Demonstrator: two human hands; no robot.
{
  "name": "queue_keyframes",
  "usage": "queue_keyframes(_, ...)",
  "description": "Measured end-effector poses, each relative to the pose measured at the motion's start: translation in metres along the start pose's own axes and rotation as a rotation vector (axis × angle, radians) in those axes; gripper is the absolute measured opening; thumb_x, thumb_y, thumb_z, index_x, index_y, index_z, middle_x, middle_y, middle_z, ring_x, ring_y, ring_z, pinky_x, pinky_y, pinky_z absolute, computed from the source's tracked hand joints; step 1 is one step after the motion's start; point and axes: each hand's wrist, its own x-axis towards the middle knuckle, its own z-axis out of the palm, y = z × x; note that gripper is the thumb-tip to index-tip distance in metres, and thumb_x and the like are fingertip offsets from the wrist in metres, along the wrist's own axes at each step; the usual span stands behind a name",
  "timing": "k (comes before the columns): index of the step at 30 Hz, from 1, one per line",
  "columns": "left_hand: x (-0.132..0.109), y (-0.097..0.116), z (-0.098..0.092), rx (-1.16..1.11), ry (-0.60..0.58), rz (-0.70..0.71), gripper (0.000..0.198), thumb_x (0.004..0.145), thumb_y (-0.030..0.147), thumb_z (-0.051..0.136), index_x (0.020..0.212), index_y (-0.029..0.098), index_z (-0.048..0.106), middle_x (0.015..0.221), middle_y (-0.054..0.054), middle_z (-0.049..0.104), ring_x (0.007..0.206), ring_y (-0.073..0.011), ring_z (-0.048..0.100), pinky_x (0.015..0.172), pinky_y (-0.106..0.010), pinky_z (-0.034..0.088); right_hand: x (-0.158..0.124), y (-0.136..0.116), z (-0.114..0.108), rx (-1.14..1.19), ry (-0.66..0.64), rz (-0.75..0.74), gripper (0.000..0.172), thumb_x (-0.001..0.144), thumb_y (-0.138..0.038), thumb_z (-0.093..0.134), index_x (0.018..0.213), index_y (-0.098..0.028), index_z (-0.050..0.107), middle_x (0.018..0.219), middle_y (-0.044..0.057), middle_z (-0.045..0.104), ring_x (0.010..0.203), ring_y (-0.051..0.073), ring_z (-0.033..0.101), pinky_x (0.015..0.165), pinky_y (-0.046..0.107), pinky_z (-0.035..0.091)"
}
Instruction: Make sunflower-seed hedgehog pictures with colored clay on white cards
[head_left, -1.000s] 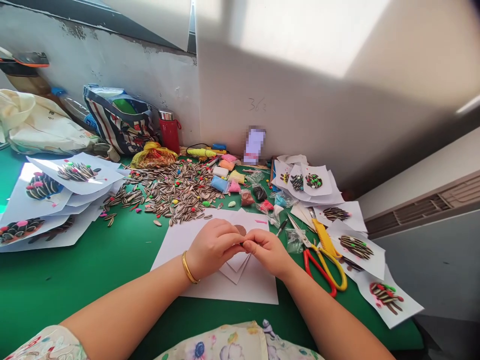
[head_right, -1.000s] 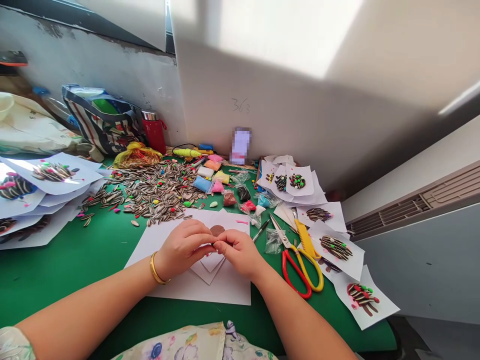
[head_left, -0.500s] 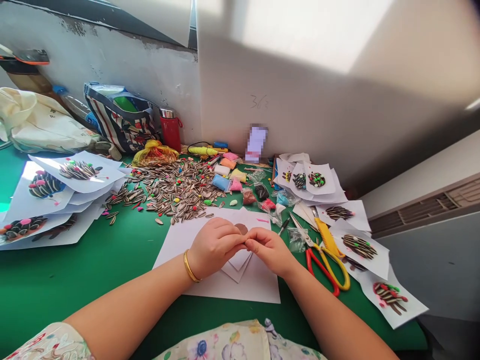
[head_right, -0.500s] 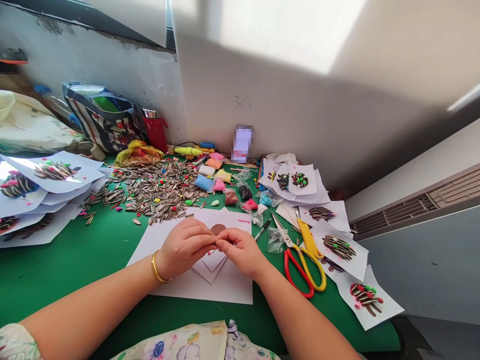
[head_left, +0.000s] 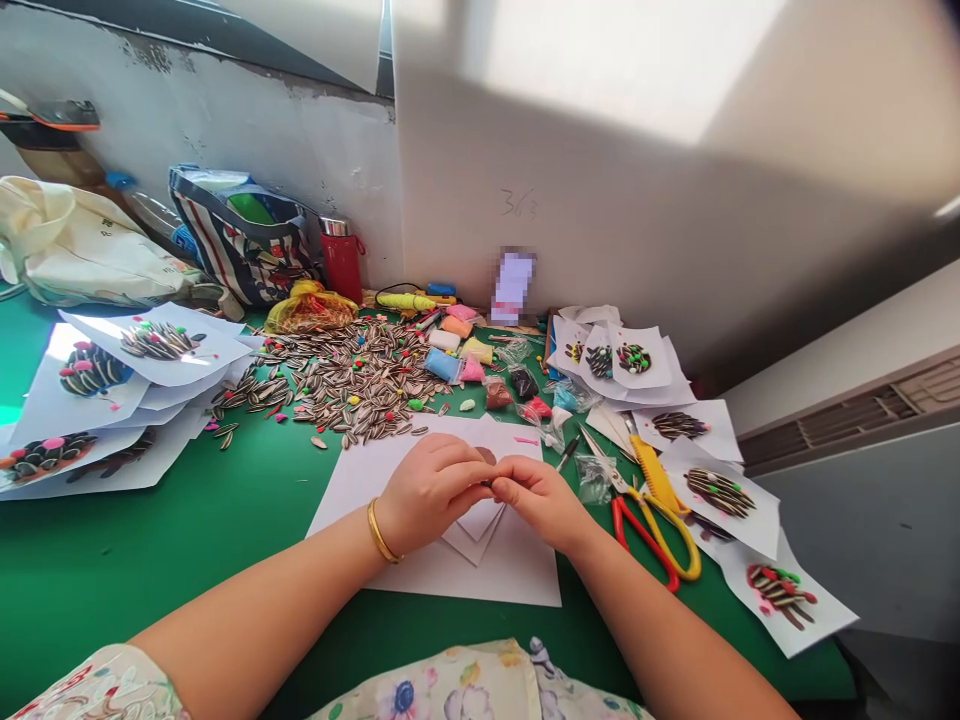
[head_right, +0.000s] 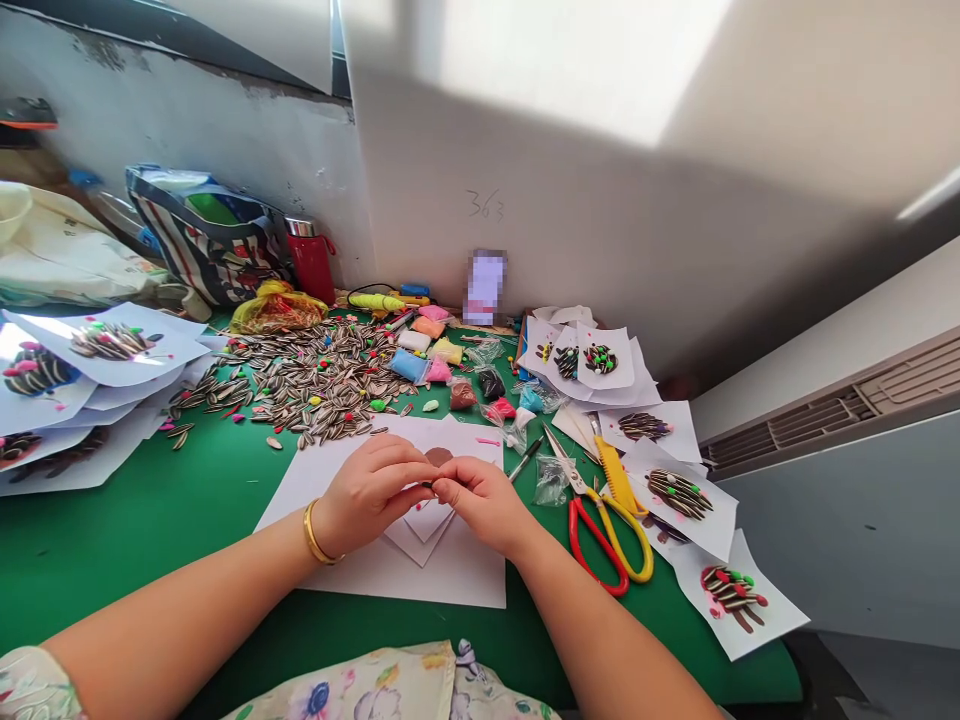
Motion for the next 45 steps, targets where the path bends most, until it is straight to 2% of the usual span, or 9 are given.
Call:
queue_keyframes(3,-0.0001,-0.0003,-0.0002,0.017,0.007,0.032,0.014,0.092,0.024,0.059,0.104,0.022,0.066,0.086,-0.004,0.071,0.079,-0.0157,0.061,0.073,-0.031,0.047,0.0004,-0.0002,0.0008,0.036,0.008,0.019,0.025,0.088,-0.043,0.063,0.088,-0.019,0.068,0.079,0.001,0.064,0.076,0.015,0.056,0.074,0.028,0.046)
queue_keyframes(11,-0.001,0.0009,0.0001,0.067,0.002,0.05,0.005,0.089,0.021,0.062,0.092,0.021,0.065,0.08,-0.003,0.071,0.074,-0.0152,0.058,0.07,-0.031,0.046,0.0014,-0.0026,0.0013,0.1,0.012,0.035,0.023,0.084,-0.042,0.067,0.085,-0.02,0.063,0.081,0.0,0.061,0.077,0.014,0.055,0.074,0.027,0.046)
queue_keyframes(18,-0.0017,-0.0004,-0.0014,0.058,-0.054,-0.005,0.017,0.09,0.035,0.062,0.084,0.019,0.065,0.076,-0.004,0.067,0.074,-0.0165,0.057,0.071,-0.032,0.045,0.0009,-0.0023,-0.0009,-0.014,-0.02,0.02,0.028,0.089,-0.047,0.061,0.086,-0.02,0.067,0.083,0.002,0.065,0.078,0.016,0.056,0.074,0.028,0.046)
queue_keyframes(21,-0.0016,-0.0005,-0.0009,0.06,-0.056,-0.005,0.015,0.09,0.033,0.062,0.083,0.019,0.065,0.074,-0.003,0.066,0.072,-0.0162,0.057,0.069,-0.032,0.044,0.001,-0.002,-0.001,-0.011,-0.023,0.031,0.026,0.087,-0.046,0.063,0.087,-0.02,0.068,0.084,0.002,0.067,0.079,0.016,0.058,0.074,0.028,0.047)
queue_keyframes(24,-0.0013,-0.0012,-0.0002,0.047,-0.038,0.014,0.008,0.089,0.027,0.064,0.091,0.019,0.066,0.079,-0.003,0.068,0.074,-0.0163,0.057,0.071,-0.032,0.044,0.001,-0.0009,-0.0012,0.039,-0.017,0.042,0.024,0.086,-0.043,0.066,0.09,-0.02,0.069,0.086,0.002,0.068,0.08,0.016,0.06,0.075,0.028,0.048)
queue_keyframes(27,-0.0011,-0.0027,-0.0002,0.032,-0.011,0.049,0.019,0.089,0.025,0.064,0.107,0.022,0.065,0.085,-0.004,0.07,0.078,-0.0164,0.059,0.072,-0.032,0.045,0.0006,0.0001,-0.0018,0.082,-0.031,0.044,0.023,0.087,-0.041,0.065,0.095,-0.02,0.071,0.086,0.002,0.069,0.08,0.015,0.061,0.077,0.028,0.049)
queue_keyframes(30,-0.0011,-0.0033,-0.0003,0.034,-0.005,0.074,0.023,0.089,0.023,0.064,0.111,0.023,0.065,0.086,-0.003,0.071,0.079,-0.0162,0.059,0.072,-0.031,0.046,0.0003,0.0003,-0.0024,0.083,-0.051,0.041,0.026,0.089,-0.042,0.062,0.094,-0.019,0.073,0.081,0.002,0.069,0.076,0.015,0.061,0.075,0.029,0.05)
queue_keyframes(38,0.0002,-0.0016,-0.0012,0.04,-0.009,0.089,0.016,0.087,0.017,0.062,0.103,0.02,0.064,0.085,-0.004,0.07,0.079,-0.0164,0.058,0.074,-0.032,0.047,-0.0002,0.0011,-0.0029,0.152,-0.048,0.081,0.026,0.085,-0.042,0.067,0.092,-0.018,0.073,0.077,0.002,0.069,0.073,0.014,0.062,0.072,0.029,0.051)
queue_keyframes(45,-0.0011,-0.0019,0.0006,-0.005,-0.036,0.044,0.009,0.089,0.027,0.063,0.086,0.019,0.063,0.077,-0.003,0.064,0.073,-0.0157,0.054,0.069,-0.03,0.045,0.0006,0.003,-0.0051,0.199,-0.038,0.107,0.021,0.078,-0.035,0.075,0.09,-0.019,0.071,0.085,0.002,0.069,0.077,0.014,0.06,0.072,0.027,0.048)
